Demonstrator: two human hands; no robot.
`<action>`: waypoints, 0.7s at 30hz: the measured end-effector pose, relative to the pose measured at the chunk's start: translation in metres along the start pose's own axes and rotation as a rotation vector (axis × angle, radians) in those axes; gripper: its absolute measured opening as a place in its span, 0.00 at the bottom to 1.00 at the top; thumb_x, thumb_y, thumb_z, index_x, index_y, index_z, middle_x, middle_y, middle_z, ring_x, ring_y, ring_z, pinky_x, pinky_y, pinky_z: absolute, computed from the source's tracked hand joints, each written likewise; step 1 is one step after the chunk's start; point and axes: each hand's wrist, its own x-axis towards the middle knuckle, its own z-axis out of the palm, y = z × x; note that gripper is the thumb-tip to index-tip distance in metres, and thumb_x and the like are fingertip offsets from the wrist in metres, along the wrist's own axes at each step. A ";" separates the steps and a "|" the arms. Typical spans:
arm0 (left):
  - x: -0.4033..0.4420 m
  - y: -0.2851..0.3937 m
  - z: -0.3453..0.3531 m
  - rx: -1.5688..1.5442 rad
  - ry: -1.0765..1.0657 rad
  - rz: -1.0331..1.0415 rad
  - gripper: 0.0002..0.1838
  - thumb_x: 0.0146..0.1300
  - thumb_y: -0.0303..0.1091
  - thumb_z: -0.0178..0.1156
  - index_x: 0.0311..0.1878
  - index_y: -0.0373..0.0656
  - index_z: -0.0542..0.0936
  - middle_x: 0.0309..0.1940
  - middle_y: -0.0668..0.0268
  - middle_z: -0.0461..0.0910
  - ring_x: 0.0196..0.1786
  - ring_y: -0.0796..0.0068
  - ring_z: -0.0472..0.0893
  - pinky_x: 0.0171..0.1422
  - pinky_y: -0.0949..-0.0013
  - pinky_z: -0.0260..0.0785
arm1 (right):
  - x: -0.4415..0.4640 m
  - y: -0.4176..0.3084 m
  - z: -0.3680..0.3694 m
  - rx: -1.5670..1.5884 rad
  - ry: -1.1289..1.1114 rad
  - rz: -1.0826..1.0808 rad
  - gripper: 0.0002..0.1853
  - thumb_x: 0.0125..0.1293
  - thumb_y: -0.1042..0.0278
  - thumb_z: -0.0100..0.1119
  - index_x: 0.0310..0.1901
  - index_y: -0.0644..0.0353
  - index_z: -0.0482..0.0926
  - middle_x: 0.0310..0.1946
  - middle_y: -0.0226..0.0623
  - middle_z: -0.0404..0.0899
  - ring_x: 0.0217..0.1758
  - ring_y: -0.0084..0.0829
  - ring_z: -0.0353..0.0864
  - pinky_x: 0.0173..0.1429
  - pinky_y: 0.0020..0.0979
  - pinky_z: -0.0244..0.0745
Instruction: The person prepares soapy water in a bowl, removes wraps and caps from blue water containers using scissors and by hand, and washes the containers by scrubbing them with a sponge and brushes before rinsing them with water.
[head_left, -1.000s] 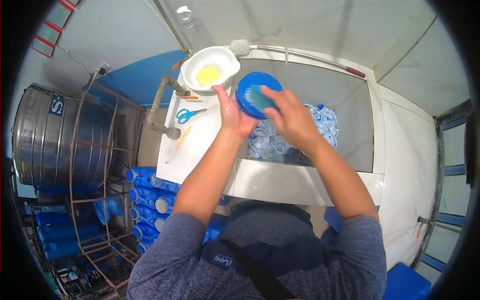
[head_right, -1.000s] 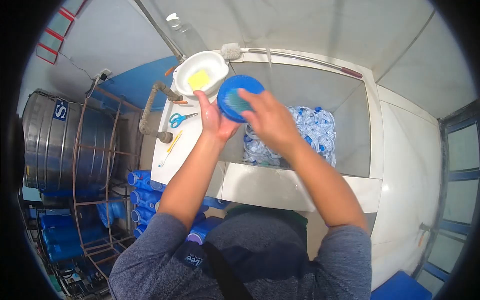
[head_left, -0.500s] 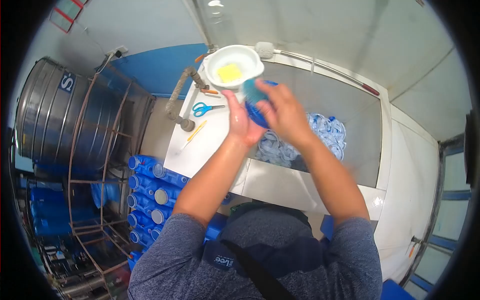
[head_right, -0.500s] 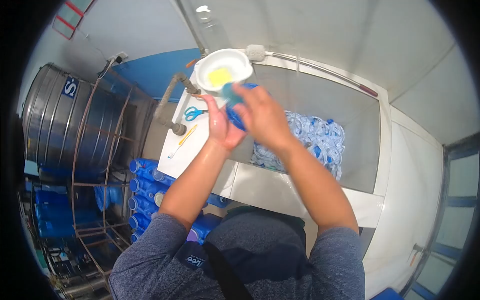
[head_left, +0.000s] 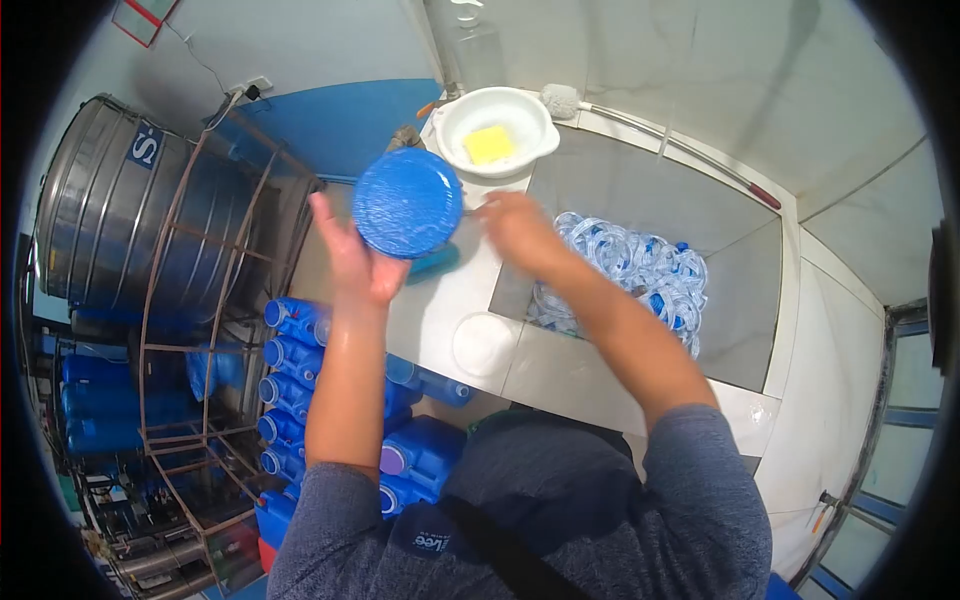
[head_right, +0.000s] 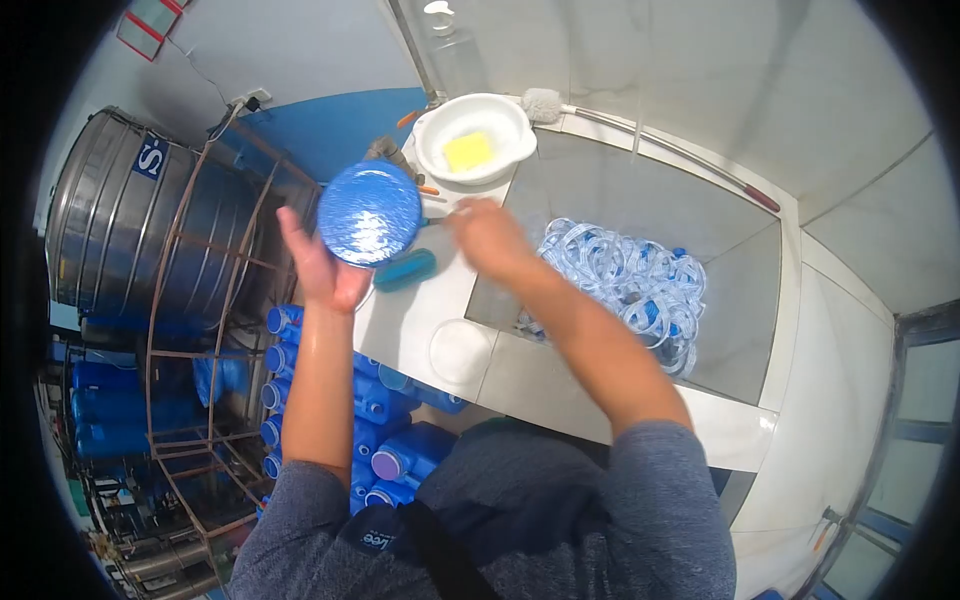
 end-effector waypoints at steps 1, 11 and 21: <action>0.007 -0.011 0.003 0.011 -0.039 -0.025 0.47 0.71 0.74 0.46 0.73 0.37 0.69 0.69 0.49 0.74 0.70 0.53 0.75 0.77 0.47 0.65 | -0.001 0.020 -0.028 0.088 0.002 0.109 0.13 0.69 0.70 0.59 0.52 0.56 0.85 0.57 0.46 0.82 0.58 0.47 0.81 0.66 0.45 0.74; 0.118 -0.220 0.056 0.114 -0.040 -0.546 0.28 0.77 0.58 0.50 0.56 0.41 0.80 0.50 0.56 0.86 0.52 0.59 0.86 0.63 0.49 0.78 | 0.007 0.105 -0.225 0.333 -0.051 0.828 0.12 0.69 0.69 0.58 0.50 0.64 0.82 0.40 0.37 0.85 0.40 0.28 0.85 0.43 0.30 0.81; 0.167 -0.299 0.134 1.288 -0.428 -0.372 0.16 0.71 0.44 0.61 0.51 0.42 0.82 0.43 0.61 0.86 0.42 0.67 0.85 0.46 0.58 0.80 | -0.031 0.088 -0.231 0.374 0.126 0.804 0.09 0.68 0.70 0.61 0.47 0.62 0.84 0.35 0.35 0.86 0.39 0.28 0.85 0.43 0.33 0.81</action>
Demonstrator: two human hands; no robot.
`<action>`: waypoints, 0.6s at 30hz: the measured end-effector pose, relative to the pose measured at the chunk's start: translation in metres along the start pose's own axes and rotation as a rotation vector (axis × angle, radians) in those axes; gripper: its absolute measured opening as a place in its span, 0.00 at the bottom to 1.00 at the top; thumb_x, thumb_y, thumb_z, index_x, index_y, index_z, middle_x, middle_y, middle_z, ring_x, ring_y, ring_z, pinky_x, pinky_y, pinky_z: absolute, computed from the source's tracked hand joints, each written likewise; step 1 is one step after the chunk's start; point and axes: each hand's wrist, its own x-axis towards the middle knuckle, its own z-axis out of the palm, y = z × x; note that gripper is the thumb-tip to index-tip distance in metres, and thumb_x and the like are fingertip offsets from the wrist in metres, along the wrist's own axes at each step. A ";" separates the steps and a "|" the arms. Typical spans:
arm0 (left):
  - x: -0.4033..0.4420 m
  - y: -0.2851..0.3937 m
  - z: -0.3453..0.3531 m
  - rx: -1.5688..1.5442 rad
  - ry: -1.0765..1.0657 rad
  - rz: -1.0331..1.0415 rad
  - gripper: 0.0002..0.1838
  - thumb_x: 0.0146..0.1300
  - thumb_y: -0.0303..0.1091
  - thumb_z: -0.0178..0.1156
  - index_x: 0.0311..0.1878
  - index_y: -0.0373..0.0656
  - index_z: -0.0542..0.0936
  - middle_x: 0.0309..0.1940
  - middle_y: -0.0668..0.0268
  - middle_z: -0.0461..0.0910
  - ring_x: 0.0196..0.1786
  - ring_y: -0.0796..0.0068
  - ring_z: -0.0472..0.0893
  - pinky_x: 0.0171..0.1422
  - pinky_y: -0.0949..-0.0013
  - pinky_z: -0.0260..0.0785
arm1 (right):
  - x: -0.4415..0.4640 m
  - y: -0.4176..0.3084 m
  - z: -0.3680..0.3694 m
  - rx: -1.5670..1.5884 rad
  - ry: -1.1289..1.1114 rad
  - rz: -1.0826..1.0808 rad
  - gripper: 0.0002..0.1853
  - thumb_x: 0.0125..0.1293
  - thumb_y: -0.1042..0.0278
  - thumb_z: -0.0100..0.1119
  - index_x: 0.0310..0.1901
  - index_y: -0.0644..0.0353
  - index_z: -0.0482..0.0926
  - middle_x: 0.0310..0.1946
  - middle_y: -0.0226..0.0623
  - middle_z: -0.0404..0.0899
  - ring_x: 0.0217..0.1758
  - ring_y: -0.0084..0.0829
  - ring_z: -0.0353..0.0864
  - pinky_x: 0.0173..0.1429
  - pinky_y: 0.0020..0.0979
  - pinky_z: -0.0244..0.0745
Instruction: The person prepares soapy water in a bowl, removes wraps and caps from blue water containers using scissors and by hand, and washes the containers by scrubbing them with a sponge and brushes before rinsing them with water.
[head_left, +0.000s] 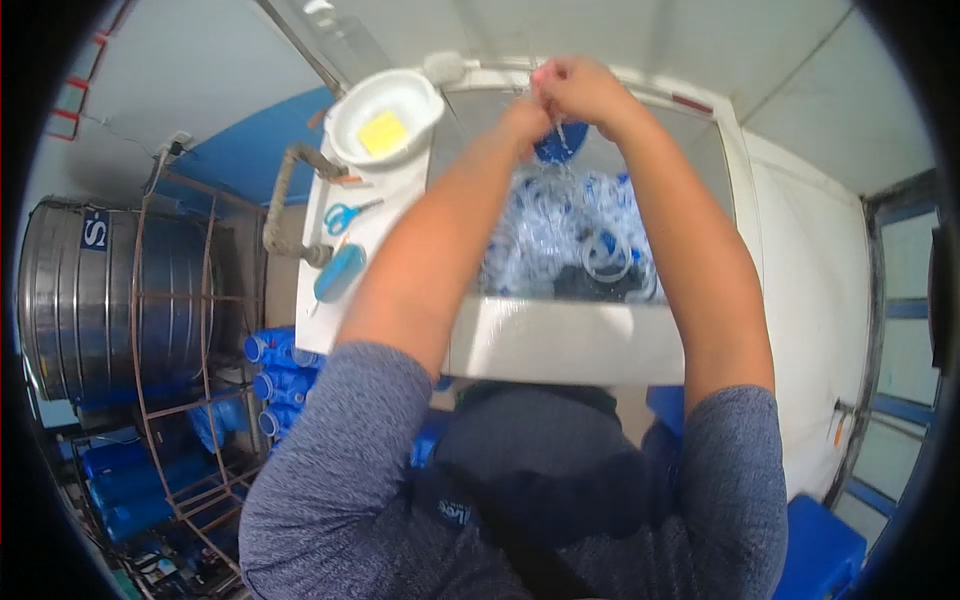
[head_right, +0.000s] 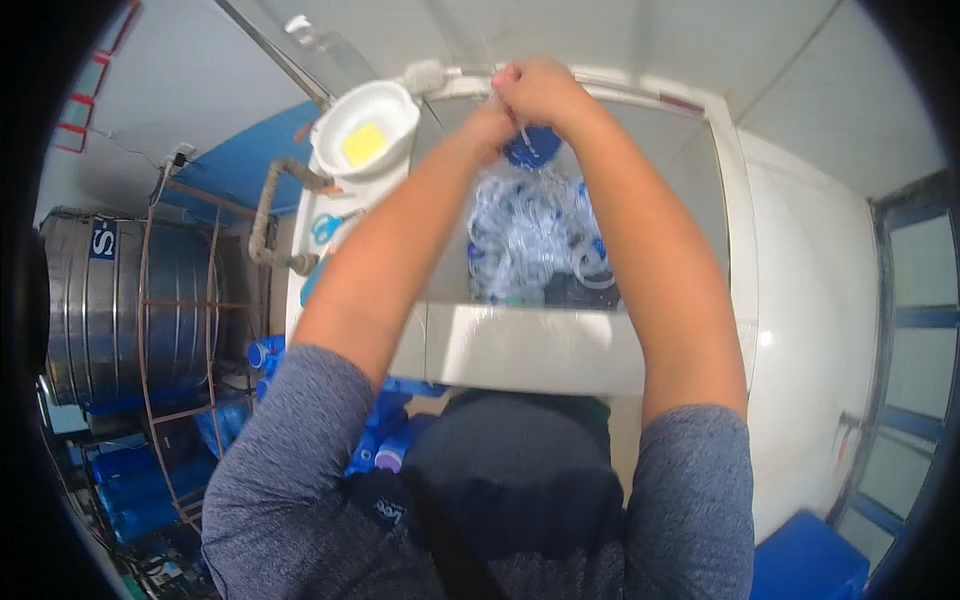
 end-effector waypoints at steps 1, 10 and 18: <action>-0.008 0.015 -0.008 0.419 -0.020 -0.008 0.19 0.69 0.45 0.65 0.54 0.42 0.82 0.44 0.60 0.87 0.44 0.67 0.86 0.48 0.60 0.79 | -0.018 0.020 0.010 0.013 -0.006 0.041 0.09 0.68 0.70 0.61 0.47 0.62 0.84 0.35 0.35 0.86 0.39 0.28 0.85 0.43 0.33 0.81; 0.043 0.015 -0.003 -0.214 -0.151 -0.224 0.19 0.70 0.39 0.66 0.56 0.36 0.81 0.49 0.60 0.87 0.48 0.65 0.87 0.56 0.58 0.82 | -0.237 0.087 0.216 -0.606 -0.253 -0.407 0.44 0.66 0.42 0.63 0.75 0.64 0.65 0.77 0.50 0.63 0.83 0.49 0.55 0.85 0.50 0.48; 0.049 -0.002 0.012 -0.050 -0.038 -0.409 0.23 0.66 0.52 0.68 0.58 0.51 0.81 0.58 0.67 0.82 0.60 0.69 0.80 0.64 0.60 0.71 | -0.351 0.194 0.038 -0.725 0.163 -0.077 0.37 0.66 0.53 0.65 0.74 0.55 0.68 0.78 0.50 0.59 0.84 0.55 0.50 0.84 0.61 0.43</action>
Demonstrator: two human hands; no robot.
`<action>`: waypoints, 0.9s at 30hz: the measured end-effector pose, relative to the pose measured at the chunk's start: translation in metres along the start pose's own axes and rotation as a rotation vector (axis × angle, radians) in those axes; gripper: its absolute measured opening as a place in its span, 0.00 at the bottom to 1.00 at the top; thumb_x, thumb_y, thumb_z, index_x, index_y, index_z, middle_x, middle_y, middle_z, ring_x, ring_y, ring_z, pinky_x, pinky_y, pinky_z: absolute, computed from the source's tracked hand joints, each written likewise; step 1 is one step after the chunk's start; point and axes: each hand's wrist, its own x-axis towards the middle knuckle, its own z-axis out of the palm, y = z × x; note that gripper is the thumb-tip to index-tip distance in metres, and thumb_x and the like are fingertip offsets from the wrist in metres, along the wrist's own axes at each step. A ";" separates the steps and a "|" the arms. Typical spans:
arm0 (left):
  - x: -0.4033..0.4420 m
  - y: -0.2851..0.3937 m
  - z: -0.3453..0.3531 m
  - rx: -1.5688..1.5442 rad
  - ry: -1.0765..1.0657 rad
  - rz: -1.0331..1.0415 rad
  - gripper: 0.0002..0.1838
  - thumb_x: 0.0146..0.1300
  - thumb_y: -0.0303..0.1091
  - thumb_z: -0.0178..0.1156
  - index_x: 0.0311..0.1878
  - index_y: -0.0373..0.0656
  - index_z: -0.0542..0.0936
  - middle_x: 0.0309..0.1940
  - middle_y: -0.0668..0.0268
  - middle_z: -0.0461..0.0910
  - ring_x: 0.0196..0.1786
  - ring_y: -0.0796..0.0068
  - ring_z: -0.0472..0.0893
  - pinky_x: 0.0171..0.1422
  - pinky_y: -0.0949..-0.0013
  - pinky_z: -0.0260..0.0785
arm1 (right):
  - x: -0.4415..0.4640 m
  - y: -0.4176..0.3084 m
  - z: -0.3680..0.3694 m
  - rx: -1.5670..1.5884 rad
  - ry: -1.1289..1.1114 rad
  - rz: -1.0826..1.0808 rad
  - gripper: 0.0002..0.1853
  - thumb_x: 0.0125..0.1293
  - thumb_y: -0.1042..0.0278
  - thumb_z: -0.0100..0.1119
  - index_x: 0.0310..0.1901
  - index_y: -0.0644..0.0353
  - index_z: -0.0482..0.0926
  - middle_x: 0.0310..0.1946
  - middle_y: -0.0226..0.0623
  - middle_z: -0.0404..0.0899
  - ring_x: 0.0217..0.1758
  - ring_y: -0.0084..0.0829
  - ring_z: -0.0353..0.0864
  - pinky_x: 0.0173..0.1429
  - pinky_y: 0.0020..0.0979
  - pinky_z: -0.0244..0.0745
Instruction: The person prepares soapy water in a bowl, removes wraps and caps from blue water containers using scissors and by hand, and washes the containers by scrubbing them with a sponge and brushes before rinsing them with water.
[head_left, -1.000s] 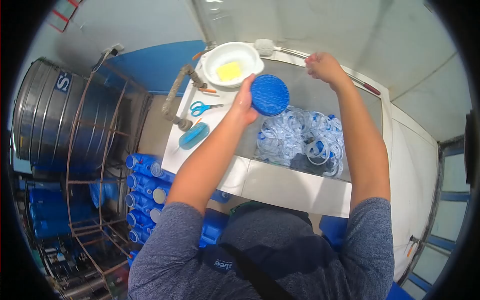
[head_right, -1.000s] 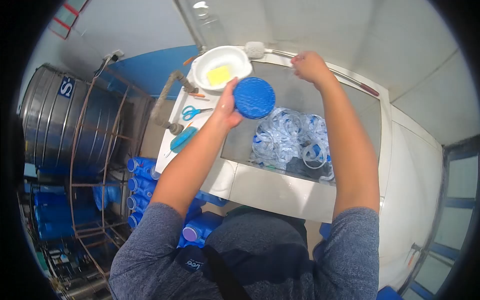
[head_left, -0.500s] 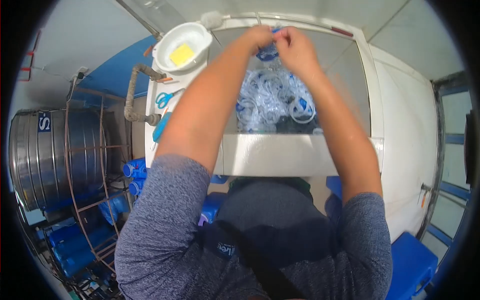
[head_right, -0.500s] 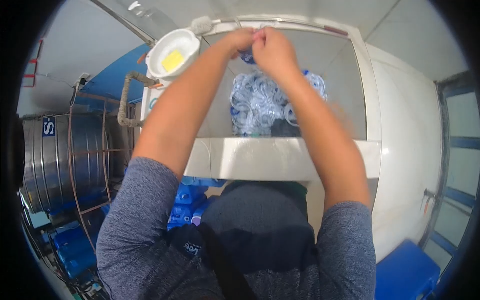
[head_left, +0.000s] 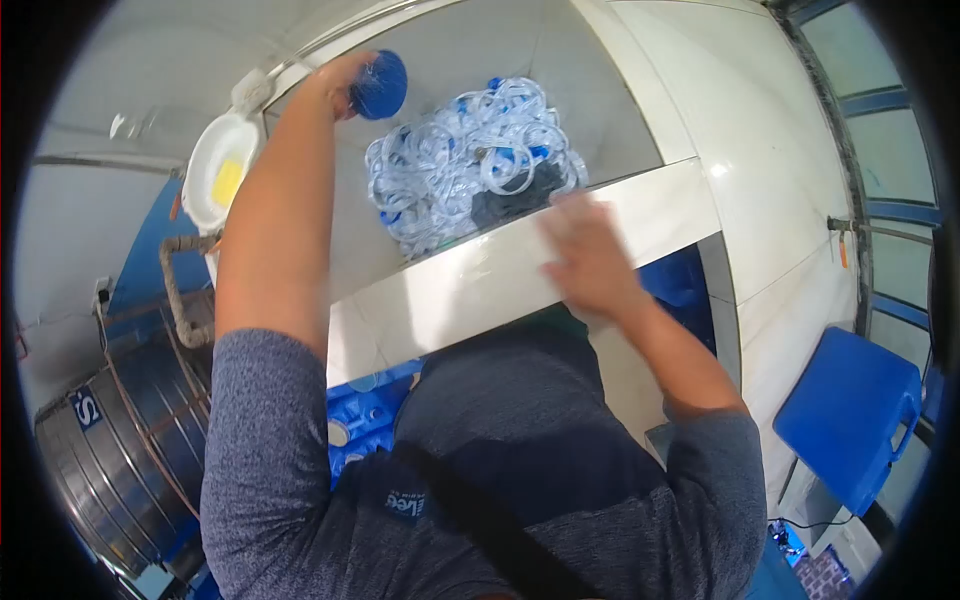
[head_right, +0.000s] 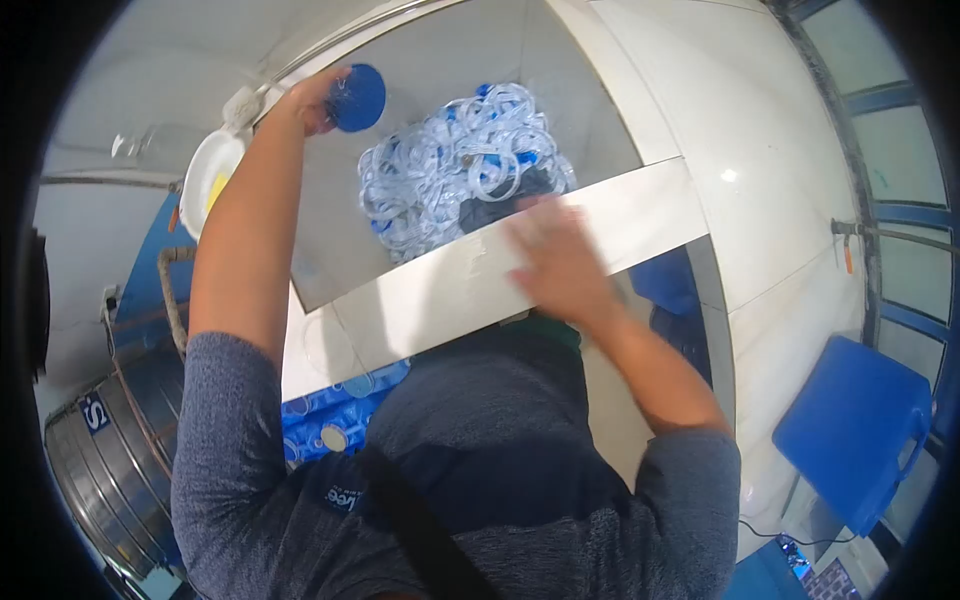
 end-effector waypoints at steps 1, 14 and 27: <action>0.010 -0.003 -0.004 0.009 -0.040 -0.035 0.25 0.66 0.53 0.69 0.60 0.52 0.80 0.60 0.66 0.81 0.62 0.69 0.79 0.65 0.60 0.69 | -0.012 0.032 -0.020 -0.091 -0.025 0.257 0.39 0.69 0.51 0.63 0.78 0.54 0.62 0.80 0.52 0.54 0.85 0.57 0.47 0.84 0.60 0.40; 0.012 -0.003 -0.030 0.157 -0.285 0.129 0.18 0.68 0.44 0.68 0.59 0.58 0.79 0.53 0.76 0.81 0.57 0.79 0.76 0.60 0.62 0.63 | -0.038 0.443 -0.090 -0.580 0.410 0.947 0.35 0.81 0.47 0.39 0.71 0.74 0.68 0.74 0.62 0.65 0.80 0.55 0.60 0.84 0.51 0.48; -0.072 -0.041 -0.027 -0.220 -0.116 0.118 0.28 0.73 0.41 0.63 0.72 0.46 0.69 0.65 0.62 0.76 0.66 0.64 0.77 0.69 0.52 0.71 | 0.348 -0.003 0.005 1.108 -0.164 0.184 0.50 0.61 0.37 0.73 0.72 0.67 0.68 0.68 0.56 0.75 0.72 0.45 0.74 0.71 0.42 0.72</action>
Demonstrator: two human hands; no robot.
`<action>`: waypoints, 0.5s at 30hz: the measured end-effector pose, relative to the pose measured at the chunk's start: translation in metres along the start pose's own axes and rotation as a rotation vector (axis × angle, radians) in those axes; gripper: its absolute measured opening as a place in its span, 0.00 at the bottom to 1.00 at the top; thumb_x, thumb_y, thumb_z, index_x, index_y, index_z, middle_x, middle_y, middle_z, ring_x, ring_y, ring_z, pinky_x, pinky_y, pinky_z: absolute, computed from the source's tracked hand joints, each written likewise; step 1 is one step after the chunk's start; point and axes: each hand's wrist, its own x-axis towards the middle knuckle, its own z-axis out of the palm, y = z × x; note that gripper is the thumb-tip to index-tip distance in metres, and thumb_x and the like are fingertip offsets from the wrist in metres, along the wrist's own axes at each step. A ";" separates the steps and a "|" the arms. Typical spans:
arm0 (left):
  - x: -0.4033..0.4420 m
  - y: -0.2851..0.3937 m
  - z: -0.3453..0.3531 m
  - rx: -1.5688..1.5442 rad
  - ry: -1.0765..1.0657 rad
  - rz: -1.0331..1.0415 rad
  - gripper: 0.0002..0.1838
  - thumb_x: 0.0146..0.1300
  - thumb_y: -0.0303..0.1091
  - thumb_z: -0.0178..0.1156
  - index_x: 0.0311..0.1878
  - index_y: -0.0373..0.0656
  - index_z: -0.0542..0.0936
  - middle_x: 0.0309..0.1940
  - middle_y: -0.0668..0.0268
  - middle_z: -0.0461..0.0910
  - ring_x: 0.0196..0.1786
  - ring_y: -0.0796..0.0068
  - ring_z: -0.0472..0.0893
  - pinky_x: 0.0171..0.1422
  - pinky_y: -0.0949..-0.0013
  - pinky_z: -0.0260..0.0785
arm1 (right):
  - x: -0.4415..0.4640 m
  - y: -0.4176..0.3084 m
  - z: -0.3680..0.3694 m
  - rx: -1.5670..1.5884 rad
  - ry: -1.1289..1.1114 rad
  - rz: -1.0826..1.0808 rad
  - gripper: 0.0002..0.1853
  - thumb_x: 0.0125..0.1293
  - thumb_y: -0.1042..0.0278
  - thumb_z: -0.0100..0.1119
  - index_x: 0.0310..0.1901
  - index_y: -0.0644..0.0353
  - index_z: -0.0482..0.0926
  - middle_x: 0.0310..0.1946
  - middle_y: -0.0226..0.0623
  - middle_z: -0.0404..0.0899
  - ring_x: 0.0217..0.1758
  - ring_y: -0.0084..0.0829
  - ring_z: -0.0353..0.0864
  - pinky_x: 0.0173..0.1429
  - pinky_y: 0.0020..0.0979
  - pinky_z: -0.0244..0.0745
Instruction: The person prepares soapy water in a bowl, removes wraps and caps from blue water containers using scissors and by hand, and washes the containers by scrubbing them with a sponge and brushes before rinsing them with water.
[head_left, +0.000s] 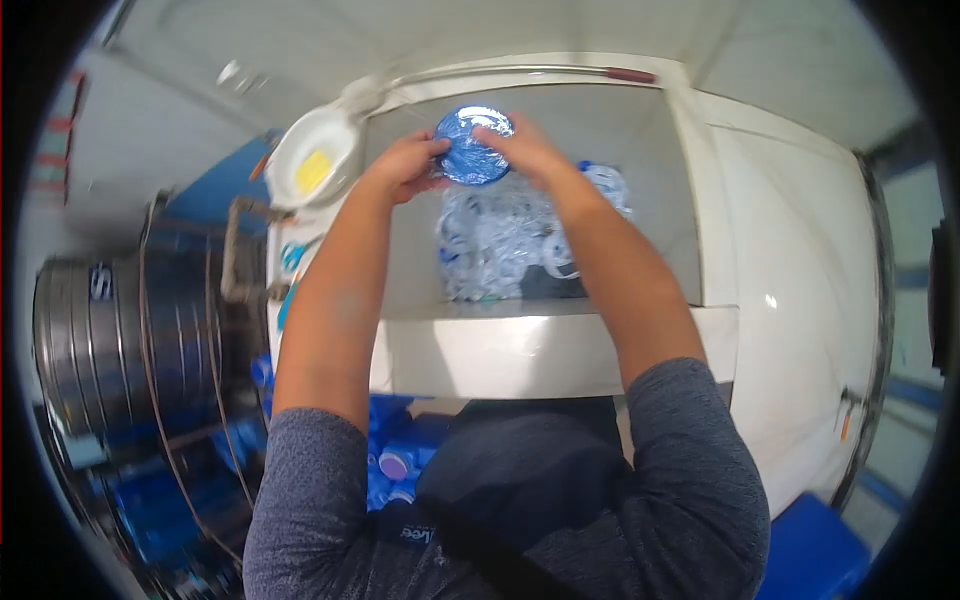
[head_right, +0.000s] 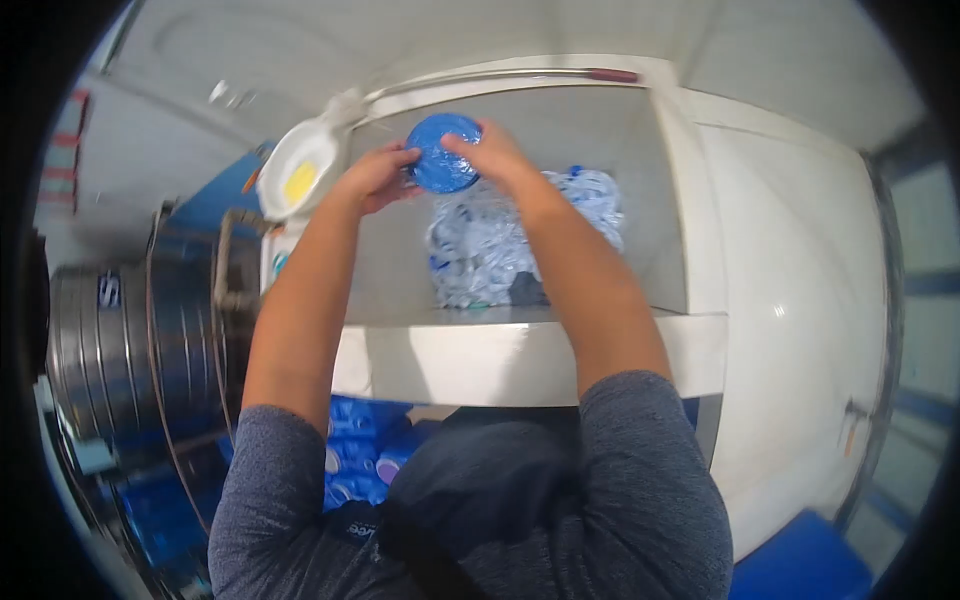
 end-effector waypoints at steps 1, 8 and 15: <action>-0.004 -0.009 -0.017 -0.035 0.059 -0.011 0.28 0.73 0.41 0.63 0.72 0.46 0.69 0.65 0.62 0.76 0.66 0.64 0.77 0.69 0.52 0.71 | 0.015 0.000 0.018 -0.117 0.126 -0.080 0.44 0.57 0.44 0.77 0.67 0.69 0.73 0.59 0.55 0.82 0.62 0.46 0.84 0.64 0.43 0.78; -0.183 -0.112 -0.081 1.097 0.499 0.121 0.50 0.59 0.60 0.71 0.76 0.37 0.64 0.72 0.38 0.67 0.73 0.42 0.70 0.75 0.50 0.65 | 0.065 -0.037 0.061 -0.769 -0.189 -0.269 0.29 0.60 0.47 0.72 0.55 0.63 0.83 0.51 0.52 0.86 0.54 0.49 0.87 0.59 0.45 0.81; -0.259 -0.198 -0.021 1.151 0.552 -0.143 0.73 0.42 0.67 0.80 0.83 0.41 0.49 0.75 0.33 0.55 0.76 0.31 0.58 0.79 0.41 0.58 | 0.059 -0.054 0.064 -1.029 -0.195 -0.313 0.27 0.69 0.46 0.64 0.57 0.62 0.83 0.52 0.54 0.85 0.57 0.53 0.84 0.62 0.47 0.78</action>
